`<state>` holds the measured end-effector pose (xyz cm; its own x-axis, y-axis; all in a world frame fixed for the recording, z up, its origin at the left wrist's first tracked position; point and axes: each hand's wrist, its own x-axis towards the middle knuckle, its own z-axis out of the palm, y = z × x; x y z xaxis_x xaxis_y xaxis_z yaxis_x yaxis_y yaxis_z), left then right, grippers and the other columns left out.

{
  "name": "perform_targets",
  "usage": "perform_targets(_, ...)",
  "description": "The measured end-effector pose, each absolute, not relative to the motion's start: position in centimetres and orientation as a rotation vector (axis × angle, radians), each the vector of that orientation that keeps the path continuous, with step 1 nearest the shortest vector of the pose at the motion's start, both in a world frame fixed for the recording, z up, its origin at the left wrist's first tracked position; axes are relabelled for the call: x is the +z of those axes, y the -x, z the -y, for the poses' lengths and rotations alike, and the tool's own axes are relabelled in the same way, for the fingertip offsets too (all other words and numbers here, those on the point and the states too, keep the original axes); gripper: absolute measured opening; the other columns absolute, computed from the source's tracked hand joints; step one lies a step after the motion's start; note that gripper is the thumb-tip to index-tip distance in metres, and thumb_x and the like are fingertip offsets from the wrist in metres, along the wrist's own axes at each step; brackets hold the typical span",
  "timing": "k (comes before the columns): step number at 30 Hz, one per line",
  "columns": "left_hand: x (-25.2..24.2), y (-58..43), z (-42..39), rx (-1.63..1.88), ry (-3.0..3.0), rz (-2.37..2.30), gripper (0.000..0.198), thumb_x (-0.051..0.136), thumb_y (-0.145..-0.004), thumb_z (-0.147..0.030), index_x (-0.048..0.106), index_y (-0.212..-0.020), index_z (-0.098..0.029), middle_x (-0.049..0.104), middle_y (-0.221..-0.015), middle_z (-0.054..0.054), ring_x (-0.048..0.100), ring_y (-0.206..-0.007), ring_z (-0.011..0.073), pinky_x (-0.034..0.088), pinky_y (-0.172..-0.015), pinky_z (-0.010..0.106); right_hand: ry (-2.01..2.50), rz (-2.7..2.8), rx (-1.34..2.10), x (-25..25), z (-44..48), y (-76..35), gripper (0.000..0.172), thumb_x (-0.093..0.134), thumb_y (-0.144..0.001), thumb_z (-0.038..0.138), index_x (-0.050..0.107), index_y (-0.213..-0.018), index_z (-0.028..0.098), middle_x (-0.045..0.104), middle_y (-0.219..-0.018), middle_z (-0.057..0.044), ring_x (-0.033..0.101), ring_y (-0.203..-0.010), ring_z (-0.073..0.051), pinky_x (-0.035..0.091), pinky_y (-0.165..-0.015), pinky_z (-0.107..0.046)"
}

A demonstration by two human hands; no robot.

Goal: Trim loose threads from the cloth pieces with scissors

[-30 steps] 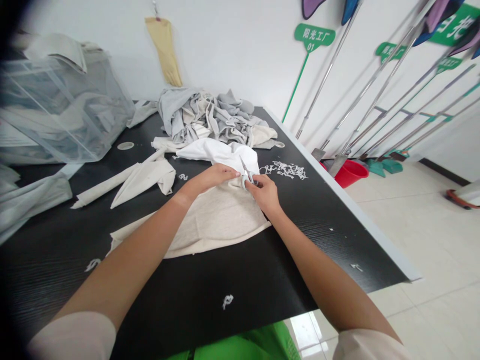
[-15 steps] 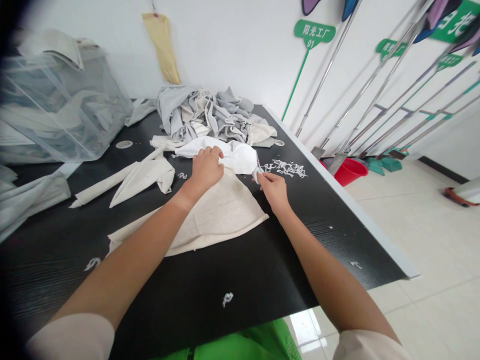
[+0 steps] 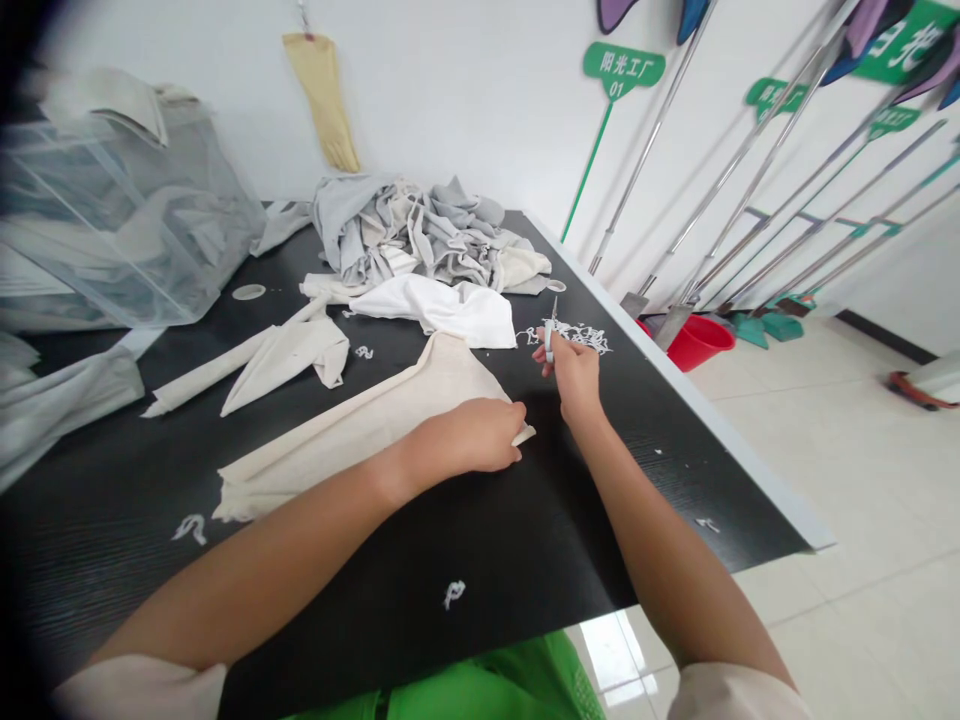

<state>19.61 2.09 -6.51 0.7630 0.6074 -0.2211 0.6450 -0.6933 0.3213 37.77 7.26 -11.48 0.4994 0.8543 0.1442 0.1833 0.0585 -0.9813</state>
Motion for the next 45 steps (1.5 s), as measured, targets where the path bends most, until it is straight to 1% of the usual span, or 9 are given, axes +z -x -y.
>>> perform_targets(5,-7.6,-19.8,-1.3,-0.042,-2.613,-0.940,0.022,0.053,-0.095,-0.016,0.073,-0.102,-0.013,0.078,-0.100,0.017,0.077,-0.100,0.0320,0.060,-0.081,0.037,1.369,0.998,0.616,-9.7,-6.1,-37.7,0.037,0.077,-0.085,0.046,0.073,-0.062,0.017,0.067,-0.063,-0.004,0.051,-0.050,-0.011,0.037,-0.046,-0.026)
perform_targets(12,-7.8,-19.1,0.7,0.119,-2.617,-0.916,0.025,0.050,-0.091,-0.007,0.067,-0.110,-0.011,0.076,-0.102,0.017,0.076,-0.096,0.0309,0.059,-0.082,0.039,1.340,1.101,0.591,-8.2,-4.8,-38.5,0.041,0.074,-0.089,0.053,0.073,-0.065,0.019,0.063,-0.062,-0.005,0.051,-0.053,-0.014,0.034,-0.048,-0.030)
perform_targets(15,-8.4,-18.5,1.2,0.133,-2.592,-0.849,0.022,0.048,-0.098,-0.014,0.065,-0.111,-0.013,0.076,-0.101,0.015,0.076,-0.094,0.0303,0.057,-0.079,0.039,1.377,1.172,0.646,-7.4,-3.5,-38.6,0.042,0.074,-0.090,0.055,0.074,-0.067,0.019,0.064,-0.064,-0.007,0.052,-0.054,-0.016,0.034,-0.049,-0.032)
perform_targets(18,-9.6,-17.9,1.5,0.220,-2.593,-0.841,0.022,0.044,-0.104,-0.020,0.064,-0.113,-0.017,0.075,-0.102,0.012,0.075,-0.094,0.0288,0.056,-0.080,0.038,1.453,1.250,0.747,-7.6,-0.8,-38.6,0.042,0.075,-0.089,0.057,0.078,-0.072,0.019,0.068,-0.071,-0.008,0.052,-0.056,-0.015,0.034,-0.050,-0.032)
perform_targets(22,-10.8,-17.3,2.5,0.283,-2.656,-0.887,0.026,0.044,-0.103,-0.013,0.064,-0.118,-0.020,0.071,-0.107,0.009,0.070,-0.094,0.0259,0.054,-0.084,0.038,1.522,1.273,0.969,-9.6,4.2,-38.5,0.038,0.074,-0.092,0.056,0.083,-0.090,0.019,0.070,-0.077,-0.007,0.055,-0.061,-0.015,0.038,-0.050,-0.029)
perform_targets(25,-10.9,-17.5,3.9,0.276,-2.702,-0.998,0.027,0.046,-0.102,-0.012,0.063,-0.120,-0.020,0.067,-0.112,0.010,0.066,-0.099,0.0275,0.053,-0.086,0.041,1.537,1.166,1.133,-11.3,7.7,-38.4,0.041,0.070,-0.094,0.058,0.083,-0.102,0.020,0.075,-0.089,-0.009,0.060,-0.062,-0.016,0.043,-0.049,-0.029)
perform_targets(29,-10.7,-17.9,5.9,0.237,-2.738,-1.112,0.024,0.048,-0.102,-0.013,0.064,-0.117,-0.022,0.064,-0.114,0.010,0.060,-0.107,0.0312,0.051,-0.087,0.044,1.529,1.119,1.186,-12.2,10.6,-38.1,0.042,0.073,-0.092,0.058,0.083,-0.103,0.018,0.077,-0.103,-0.014,0.064,-0.062,-0.018,0.049,-0.049,-0.031)
perform_targets(39,-11.4,-17.1,8.1,0.197,-2.604,-1.158,0.021,0.046,-0.105,-0.017,0.066,-0.110,-0.021,0.066,-0.102,0.008,0.062,-0.098,0.0272,0.050,-0.086,0.041,1.491,1.148,1.221,-12.5,11.7,-37.9,0.036,0.075,-0.093,0.054,0.085,-0.102,0.021,0.076,-0.088,-0.010,0.064,-0.062,-0.019,0.051,-0.049,-0.031)
perform_targets(45,-11.3,-17.0,8.1,0.275,-2.616,-1.130,0.017,0.050,-0.102,-0.014,0.066,-0.104,-0.019,0.066,-0.108,0.009,0.058,-0.101,0.0282,0.049,-0.089,0.044,1.456,1.218,1.216,-12.8,12.1,-38.1,0.039,0.071,-0.096,0.055,0.084,-0.108,0.020,0.072,-0.077,-0.007,0.062,-0.061,-0.019,0.051,-0.055,-0.033)
